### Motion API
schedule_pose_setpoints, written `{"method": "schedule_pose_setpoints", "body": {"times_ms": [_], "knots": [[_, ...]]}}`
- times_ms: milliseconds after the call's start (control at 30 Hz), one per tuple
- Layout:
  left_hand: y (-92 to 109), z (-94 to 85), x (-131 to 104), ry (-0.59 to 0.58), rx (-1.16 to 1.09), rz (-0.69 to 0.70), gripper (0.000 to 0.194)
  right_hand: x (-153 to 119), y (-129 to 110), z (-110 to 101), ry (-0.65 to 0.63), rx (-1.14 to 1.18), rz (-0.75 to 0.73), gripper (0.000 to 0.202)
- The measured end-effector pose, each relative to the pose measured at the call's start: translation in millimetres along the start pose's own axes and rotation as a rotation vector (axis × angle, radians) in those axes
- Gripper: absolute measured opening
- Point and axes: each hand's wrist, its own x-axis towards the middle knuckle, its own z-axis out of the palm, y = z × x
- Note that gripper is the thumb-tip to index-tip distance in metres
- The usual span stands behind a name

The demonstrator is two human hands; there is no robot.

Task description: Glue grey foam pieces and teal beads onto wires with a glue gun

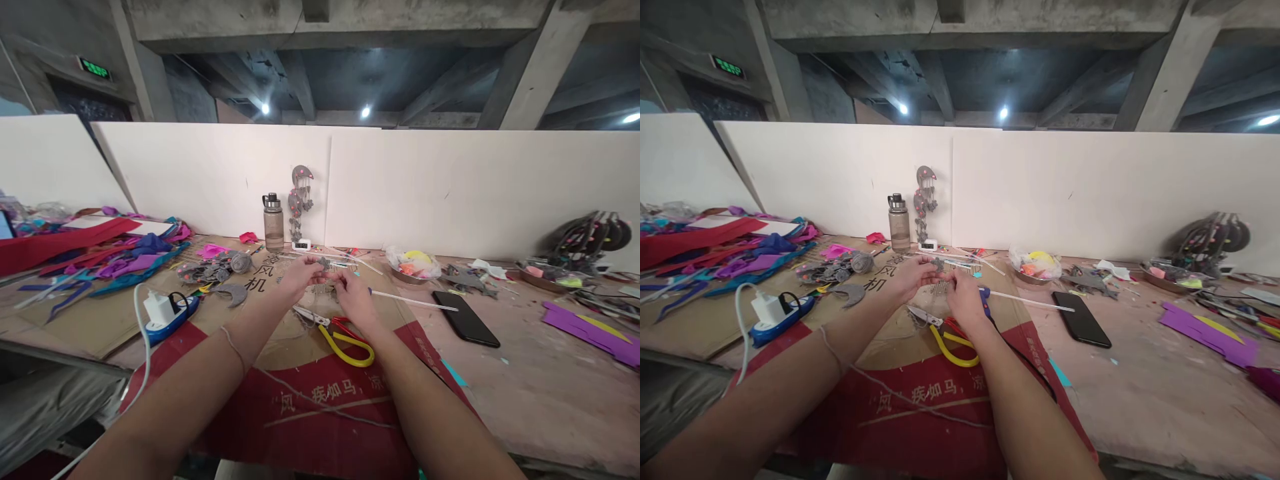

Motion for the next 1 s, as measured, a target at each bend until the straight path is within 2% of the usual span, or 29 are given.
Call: {"method": "schedule_pose_setpoints", "body": {"times_ms": [233,333,500,633,767,1000], "knots": [[-10.1,-32.1,4.7,0.038,-0.024,-0.006,0.026,-4.1,-1.2,9.0,0.005,0.031,0.034,0.015],[-17.7,-39.6,3.7,0.008,-0.071,-0.004,0.032,-5.8,1.1,13.7,-0.026,0.082,0.046,0.014],[-17.3,-33.6,-8.4,-0.058,-0.127,-0.078,0.033,-9.3,-2.4,15.1,-0.053,0.11,0.082,0.006],[-14.4,-27.2,-15.7,-0.054,-0.151,-0.126,0.035,-9.9,-5.1,12.0,-0.05,0.116,0.095,0.01],[-17.5,-25.7,-16.9,-0.011,-0.095,-0.058,0.031,-9.0,-2.9,9.9,-0.017,0.134,0.094,0.012],[-25.0,-17.8,-27.3,-0.065,0.102,0.084,0.02,-8.1,-6.7,10.4,0.018,0.144,0.089,0.014]]}}
